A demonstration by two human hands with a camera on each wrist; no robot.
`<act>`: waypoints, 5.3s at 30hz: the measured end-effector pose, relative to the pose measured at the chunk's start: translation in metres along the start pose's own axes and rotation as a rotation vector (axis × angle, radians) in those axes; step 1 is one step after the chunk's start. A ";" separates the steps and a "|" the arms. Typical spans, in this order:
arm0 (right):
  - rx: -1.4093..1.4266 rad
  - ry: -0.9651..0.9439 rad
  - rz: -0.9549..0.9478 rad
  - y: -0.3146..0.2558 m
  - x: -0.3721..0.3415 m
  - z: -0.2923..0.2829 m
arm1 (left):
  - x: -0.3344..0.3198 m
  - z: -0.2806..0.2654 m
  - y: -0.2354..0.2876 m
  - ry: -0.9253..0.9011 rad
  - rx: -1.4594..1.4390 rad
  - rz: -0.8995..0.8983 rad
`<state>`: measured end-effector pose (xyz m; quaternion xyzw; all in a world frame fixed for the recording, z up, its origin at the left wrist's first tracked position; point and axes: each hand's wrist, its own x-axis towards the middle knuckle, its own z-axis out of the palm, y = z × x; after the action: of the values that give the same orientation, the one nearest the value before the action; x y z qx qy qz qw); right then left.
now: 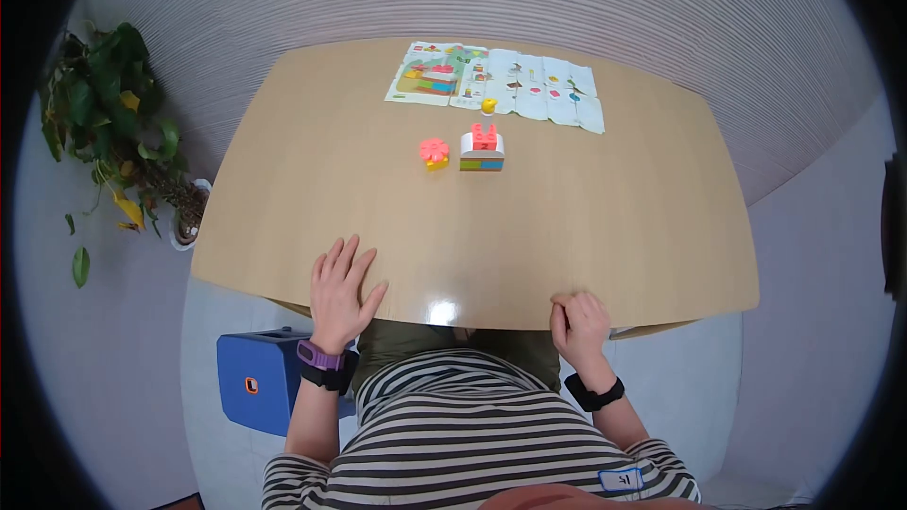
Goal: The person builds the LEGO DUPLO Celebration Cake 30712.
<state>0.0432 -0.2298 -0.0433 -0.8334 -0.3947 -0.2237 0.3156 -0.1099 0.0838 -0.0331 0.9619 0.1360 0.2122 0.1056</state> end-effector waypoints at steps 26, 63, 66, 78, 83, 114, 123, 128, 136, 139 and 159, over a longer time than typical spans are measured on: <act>-0.020 0.002 -0.007 0.001 -0.002 0.001 | 0.000 0.003 0.000 0.062 -0.006 -0.011; -0.014 -0.063 -0.011 0.006 -0.001 0.001 | 0.186 -0.201 0.075 0.186 -0.439 1.068; -0.013 -0.063 -0.016 0.006 0.000 0.000 | 0.162 -0.198 0.074 0.183 -0.469 1.110; 0.001 -0.057 -0.013 0.005 -0.001 0.000 | 0.143 -0.196 0.071 0.170 -0.459 1.132; -0.010 -0.050 -0.018 0.007 -0.002 0.001 | 0.159 -0.204 0.065 0.305 -0.445 0.998; -0.004 -0.043 -0.036 0.008 -0.003 0.002 | 0.014 -0.006 -0.015 -0.291 0.062 -0.003; -0.002 -0.050 -0.037 0.005 -0.001 0.000 | 0.014 -0.006 -0.016 -0.275 0.059 0.002; -0.006 -0.059 -0.034 0.005 -0.001 0.000 | 0.013 -0.004 -0.017 -0.252 0.053 0.005; 0.002 -0.067 -0.016 0.003 0.000 0.000 | 0.013 -0.006 -0.014 -0.222 0.057 0.002; 0.012 -0.082 -0.017 0.005 -0.001 0.000 | 0.014 -0.006 -0.013 -0.209 0.057 0.001; 0.109 -0.514 -0.333 -0.079 0.141 -0.023 | 0.147 0.008 0.044 -0.196 0.117 0.594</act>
<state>0.0597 -0.1347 0.0883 -0.7683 -0.6043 -0.0325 0.2087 0.0314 0.0865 0.0273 0.9798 -0.1499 0.1321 -0.0040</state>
